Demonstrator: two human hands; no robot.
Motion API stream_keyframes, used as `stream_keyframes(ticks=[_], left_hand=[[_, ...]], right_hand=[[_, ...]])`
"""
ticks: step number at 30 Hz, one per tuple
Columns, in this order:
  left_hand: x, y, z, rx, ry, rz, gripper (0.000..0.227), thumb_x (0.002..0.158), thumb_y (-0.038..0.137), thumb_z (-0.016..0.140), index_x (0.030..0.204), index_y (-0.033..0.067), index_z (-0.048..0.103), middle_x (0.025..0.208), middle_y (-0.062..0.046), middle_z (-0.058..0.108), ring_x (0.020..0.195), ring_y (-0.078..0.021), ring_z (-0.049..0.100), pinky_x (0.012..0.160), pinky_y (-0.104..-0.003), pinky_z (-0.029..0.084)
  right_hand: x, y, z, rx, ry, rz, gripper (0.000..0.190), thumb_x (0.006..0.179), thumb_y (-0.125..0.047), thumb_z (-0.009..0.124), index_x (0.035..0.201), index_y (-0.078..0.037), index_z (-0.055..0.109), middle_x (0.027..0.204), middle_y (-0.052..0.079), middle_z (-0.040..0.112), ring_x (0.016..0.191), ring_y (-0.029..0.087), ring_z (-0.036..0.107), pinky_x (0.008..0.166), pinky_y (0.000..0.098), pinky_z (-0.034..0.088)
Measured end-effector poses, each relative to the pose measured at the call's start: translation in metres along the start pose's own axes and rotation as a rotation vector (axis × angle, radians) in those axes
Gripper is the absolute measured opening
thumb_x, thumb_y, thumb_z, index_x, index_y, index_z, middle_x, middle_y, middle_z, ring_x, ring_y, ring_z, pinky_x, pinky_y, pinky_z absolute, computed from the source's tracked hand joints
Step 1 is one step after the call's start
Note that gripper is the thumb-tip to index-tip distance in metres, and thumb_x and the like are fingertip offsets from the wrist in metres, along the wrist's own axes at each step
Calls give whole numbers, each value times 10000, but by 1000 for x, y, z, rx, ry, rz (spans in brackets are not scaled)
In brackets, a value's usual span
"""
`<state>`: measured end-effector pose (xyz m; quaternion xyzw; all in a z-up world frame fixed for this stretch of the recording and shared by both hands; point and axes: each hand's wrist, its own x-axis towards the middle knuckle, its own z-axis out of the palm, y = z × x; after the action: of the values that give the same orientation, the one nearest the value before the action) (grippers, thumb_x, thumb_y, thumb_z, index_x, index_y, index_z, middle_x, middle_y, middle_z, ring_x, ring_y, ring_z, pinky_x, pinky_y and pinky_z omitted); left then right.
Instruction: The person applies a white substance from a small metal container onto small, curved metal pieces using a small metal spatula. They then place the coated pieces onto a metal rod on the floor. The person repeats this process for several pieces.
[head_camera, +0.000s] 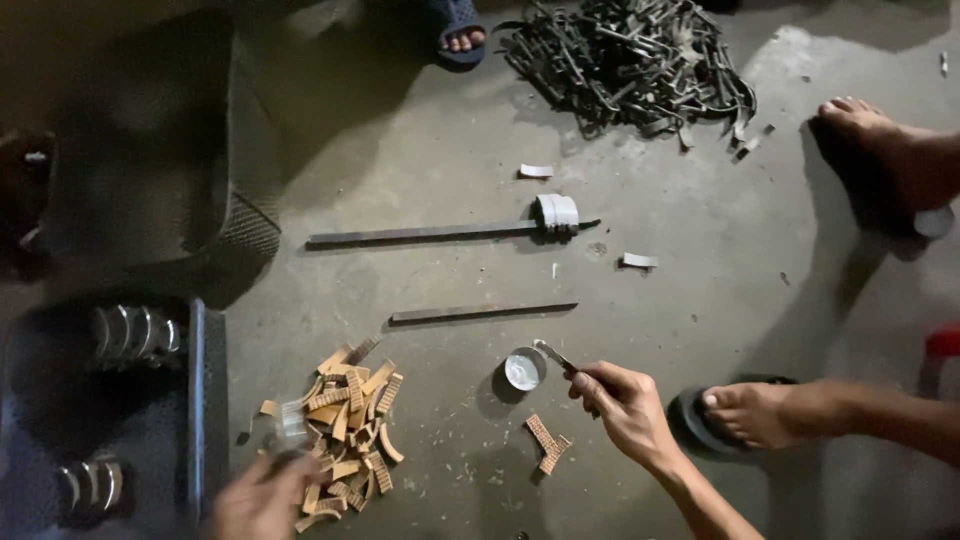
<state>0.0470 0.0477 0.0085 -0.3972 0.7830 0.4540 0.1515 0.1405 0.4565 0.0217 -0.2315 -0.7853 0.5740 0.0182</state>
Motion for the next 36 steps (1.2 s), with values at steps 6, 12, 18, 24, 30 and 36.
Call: stream_keyframes(ticks=[6, 12, 18, 24, 30, 36], left_hand=[[-72, 9, 114, -451, -839, 841, 208, 865, -74, 635, 1057, -81, 714, 1056, -208, 715, 760, -249, 710, 665, -321, 683], [-120, 43, 137, -86, -826, 1034, 247, 916, 217, 681, 1058, 33, 764, 942, -29, 727, 498, -55, 419, 395, -195, 354], [-141, 60, 125, -129, -889, 944, 233, 860, 146, 755, 1044, 4, 777, 887, -27, 684, 564, -78, 453, 473, -225, 346], [-137, 54, 124, -209, -889, 900, 267, 874, 132, 756, 1090, -24, 767, 914, -33, 642, 592, -72, 442, 487, -226, 350], [-131, 47, 128, -264, -868, 935, 206, 883, 130, 738, 1011, -29, 759, 887, -31, 645, 549, -65, 429, 437, -201, 368], [-128, 37, 132, -223, -840, 1027, 280, 856, 104, 760, 1088, -51, 744, 983, -91, 679, 635, -104, 558, 516, -204, 486]], right_hand=[[-8, -31, -25, 254, -148, 260, 298, 914, -194, 725, 916, 75, 852, 546, 103, 638, 426, 128, 451, 374, 282, 317], [-15, -34, -32, 279, -256, 223, 210, 874, -100, 781, 813, 80, 870, 479, 84, 619, 410, 128, 454, 384, 286, 328], [-14, -45, -19, 208, -361, 209, 172, 851, -98, 797, 804, 46, 877, 484, 58, 614, 432, 118, 491, 401, 280, 357], [-9, -56, -21, 83, -297, 273, 219, 855, -124, 793, 747, 43, 885, 486, 47, 605, 457, 118, 453, 435, 275, 352], [-22, -77, -25, -218, -183, -229, 102, 786, -107, 783, 787, -20, 837, 534, -1, 712, 401, 93, 461, 373, 273, 342], [-27, -87, -19, -315, -191, -283, 84, 800, -110, 761, 800, -43, 811, 583, 2, 739, 376, 108, 495, 360, 279, 399]])
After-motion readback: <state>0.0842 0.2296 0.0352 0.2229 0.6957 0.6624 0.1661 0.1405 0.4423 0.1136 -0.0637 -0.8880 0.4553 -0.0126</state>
